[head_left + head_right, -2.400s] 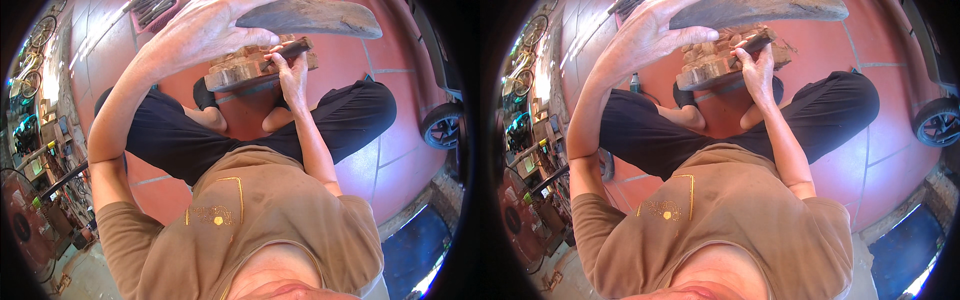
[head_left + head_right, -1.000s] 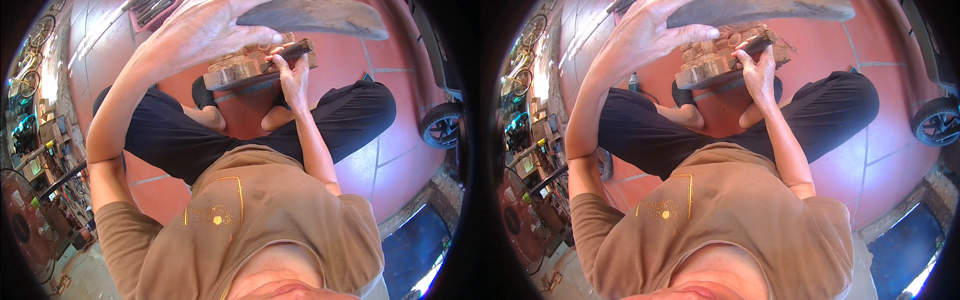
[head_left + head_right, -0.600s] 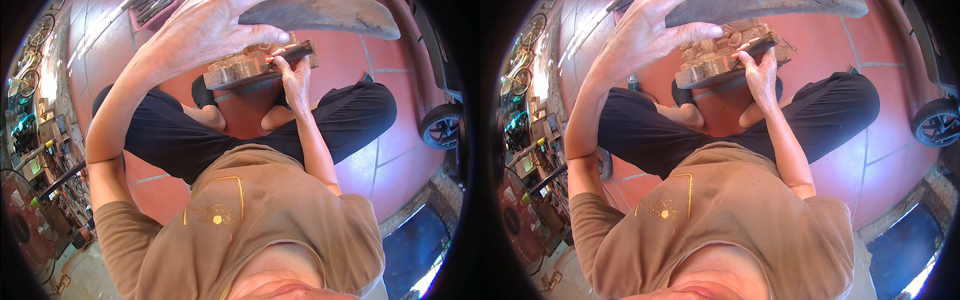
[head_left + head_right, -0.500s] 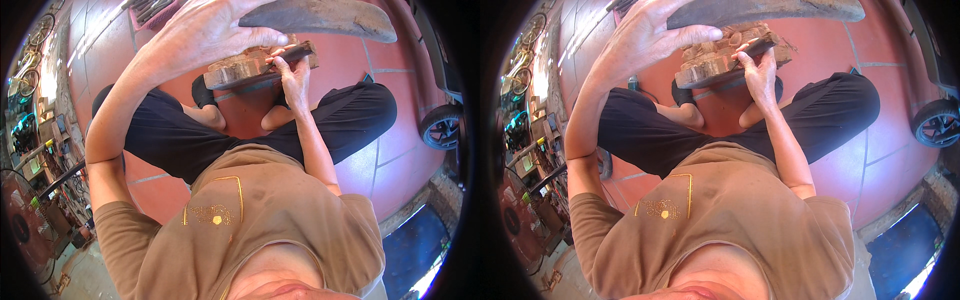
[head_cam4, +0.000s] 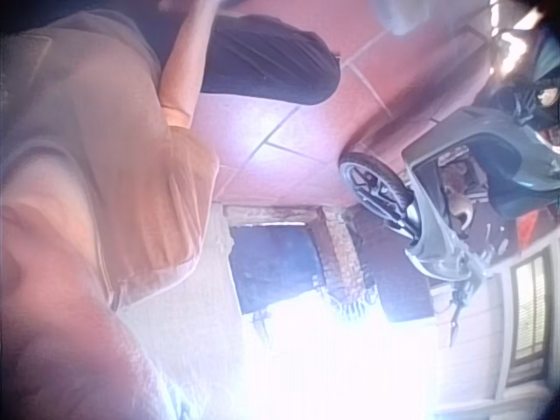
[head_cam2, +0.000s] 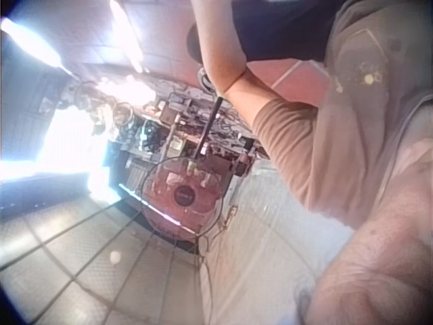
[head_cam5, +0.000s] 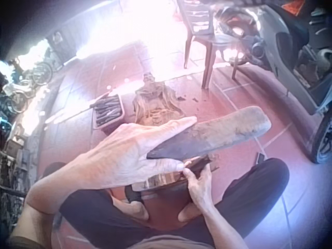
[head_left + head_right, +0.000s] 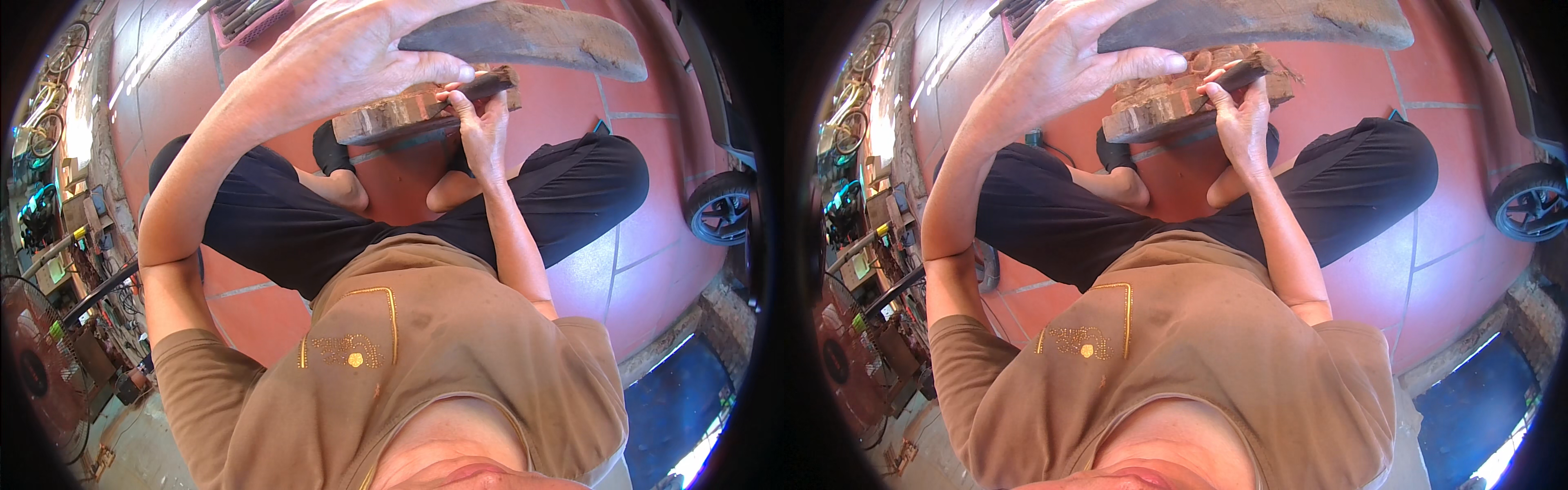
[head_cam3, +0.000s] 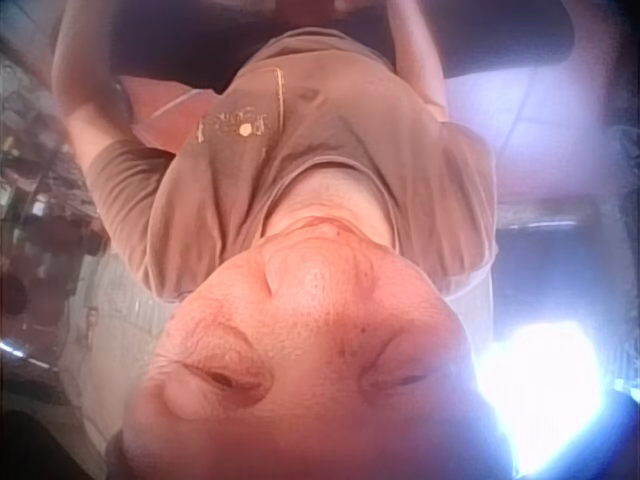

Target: The person is carving a wooden block using a chisel and a wooden mallet. They repeatedly strike the chisel to shape the wood, focusing on a specific area of the block.

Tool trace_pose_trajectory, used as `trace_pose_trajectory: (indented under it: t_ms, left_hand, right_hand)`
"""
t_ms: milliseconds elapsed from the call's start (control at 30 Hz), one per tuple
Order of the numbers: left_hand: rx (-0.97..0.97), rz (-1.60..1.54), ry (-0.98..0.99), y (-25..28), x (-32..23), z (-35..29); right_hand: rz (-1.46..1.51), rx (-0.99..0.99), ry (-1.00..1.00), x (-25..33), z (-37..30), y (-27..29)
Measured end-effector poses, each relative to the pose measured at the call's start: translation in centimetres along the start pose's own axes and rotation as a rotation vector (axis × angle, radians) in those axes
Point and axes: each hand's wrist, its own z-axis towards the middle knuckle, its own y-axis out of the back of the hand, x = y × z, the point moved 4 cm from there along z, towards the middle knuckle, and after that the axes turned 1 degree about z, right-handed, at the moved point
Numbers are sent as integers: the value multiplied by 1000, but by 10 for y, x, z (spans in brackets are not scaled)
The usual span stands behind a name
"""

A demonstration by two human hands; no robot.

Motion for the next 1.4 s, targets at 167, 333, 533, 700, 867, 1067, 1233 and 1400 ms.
trace_pose_trajectory:
  t_ms: [167,333,533,700,867,1067,1233,1400]
  left_hand:
    - [214,185,175,-18,4,1]
    - [167,198,126,-18,6,0]
    - [-95,45,-153,2,-22,3]
    - [121,280,54,-37,24,1]
    - [253,116,108,3,-8,13]
    - [-17,-13,-82,-2,-20,-1]
    - [138,251,53,-26,16,-4]
    - [87,41,29,4,-1,0]
  right_hand:
    - [-120,-20,13,7,-4,-7]
    - [-152,7,43,3,-3,-4]
    - [-102,-19,9,5,-3,-3]
    - [-105,-9,-55,3,0,-2]
    - [-89,-9,17,0,-3,-2]
    - [-153,-2,20,3,-2,-5]
    - [-149,11,-56,2,0,-3]
    - [-36,-10,-23,3,-1,-2]
